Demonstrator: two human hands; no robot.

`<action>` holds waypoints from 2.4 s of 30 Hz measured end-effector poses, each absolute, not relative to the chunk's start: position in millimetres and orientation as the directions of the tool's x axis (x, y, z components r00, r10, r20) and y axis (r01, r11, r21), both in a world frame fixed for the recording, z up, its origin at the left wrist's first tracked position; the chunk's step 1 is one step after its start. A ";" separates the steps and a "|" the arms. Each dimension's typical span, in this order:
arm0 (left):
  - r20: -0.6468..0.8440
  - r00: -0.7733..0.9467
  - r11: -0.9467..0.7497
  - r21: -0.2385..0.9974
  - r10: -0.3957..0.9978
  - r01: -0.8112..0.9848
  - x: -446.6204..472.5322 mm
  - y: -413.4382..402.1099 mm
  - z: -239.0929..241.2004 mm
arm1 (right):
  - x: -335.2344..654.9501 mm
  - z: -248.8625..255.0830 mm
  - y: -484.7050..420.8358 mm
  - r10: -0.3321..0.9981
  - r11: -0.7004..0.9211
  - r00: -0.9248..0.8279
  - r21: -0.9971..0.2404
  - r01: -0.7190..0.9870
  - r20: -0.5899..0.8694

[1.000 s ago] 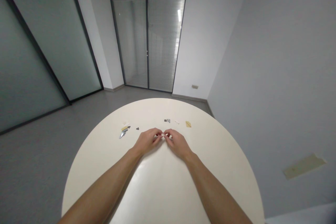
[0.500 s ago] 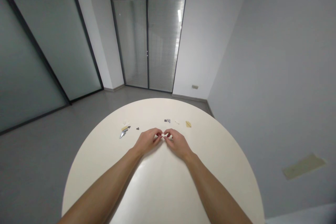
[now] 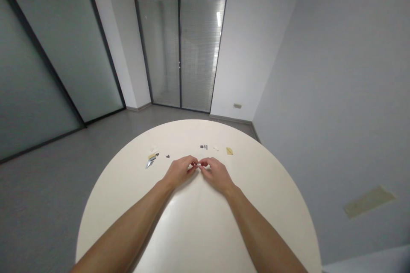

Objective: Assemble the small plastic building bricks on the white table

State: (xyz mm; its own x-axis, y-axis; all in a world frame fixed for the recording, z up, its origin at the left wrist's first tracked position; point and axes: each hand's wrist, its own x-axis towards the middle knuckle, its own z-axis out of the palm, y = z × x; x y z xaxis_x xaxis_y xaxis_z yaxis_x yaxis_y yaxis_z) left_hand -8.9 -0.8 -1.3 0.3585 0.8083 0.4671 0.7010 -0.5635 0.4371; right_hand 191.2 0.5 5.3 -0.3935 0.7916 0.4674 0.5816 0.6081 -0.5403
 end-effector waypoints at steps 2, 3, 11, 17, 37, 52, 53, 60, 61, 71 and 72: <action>0.459 0.369 -0.567 0.435 0.808 0.699 -9.0 -1.8 -0.5 | 191.5 5.0 0.9 0.792 0.608 -0.401 -0.534 0.587 0.461; 0.457 0.374 -0.569 0.435 0.807 0.698 -8.9 -2.4 -0.1 | 191.7 4.9 1.1 0.792 0.608 -0.403 -0.532 0.589 0.459; 0.457 0.352 -0.552 0.445 0.817 0.705 -7.7 -3.4 -0.7 | 192.8 6.1 0.7 0.786 0.614 -0.392 -0.532 0.583 0.478; 0.461 0.365 -0.565 0.436 0.809 0.700 -8.3 -2.4 -2.0 | 192.6 5.9 2.1 0.781 0.619 -0.391 -0.524 0.585 0.487; 0.479 0.368 -0.579 0.429 0.797 0.693 -8.1 -2.5 -2.7 | 193.2 2.9 3.3 0.766 0.636 -0.391 -0.514 0.575 0.510; 0.482 0.362 -0.570 0.407 0.798 0.714 -8.6 -1.7 -2.6 | 191.9 6.4 1.3 0.772 0.630 -0.385 -0.527 0.571 0.506; 0.481 0.363 -0.570 0.408 0.798 0.713 -8.6 -1.5 -2.5 | 191.8 6.5 1.3 0.773 0.629 -0.385 -0.526 0.573 0.505; 0.465 0.377 -0.576 0.430 0.801 0.695 -8.6 -0.9 -1.6 | 192.0 5.2 2.2 0.775 0.625 -0.385 -0.515 0.587 0.502; 0.464 0.379 -0.577 0.429 0.801 0.695 -8.7 -0.7 -1.6 | 192.1 4.9 2.4 0.778 0.621 -0.383 -0.516 0.589 0.498; 0.480 0.381 -0.589 0.423 0.790 0.689 -9.7 0.3 -4.3 | 192.6 4.5 2.4 0.799 0.594 -0.369 -0.526 0.609 0.475; 0.483 0.378 -0.589 0.423 0.790 0.689 -9.7 0.3 -4.6 | 192.6 4.5 2.5 0.800 0.592 -0.369 -0.527 0.610 0.472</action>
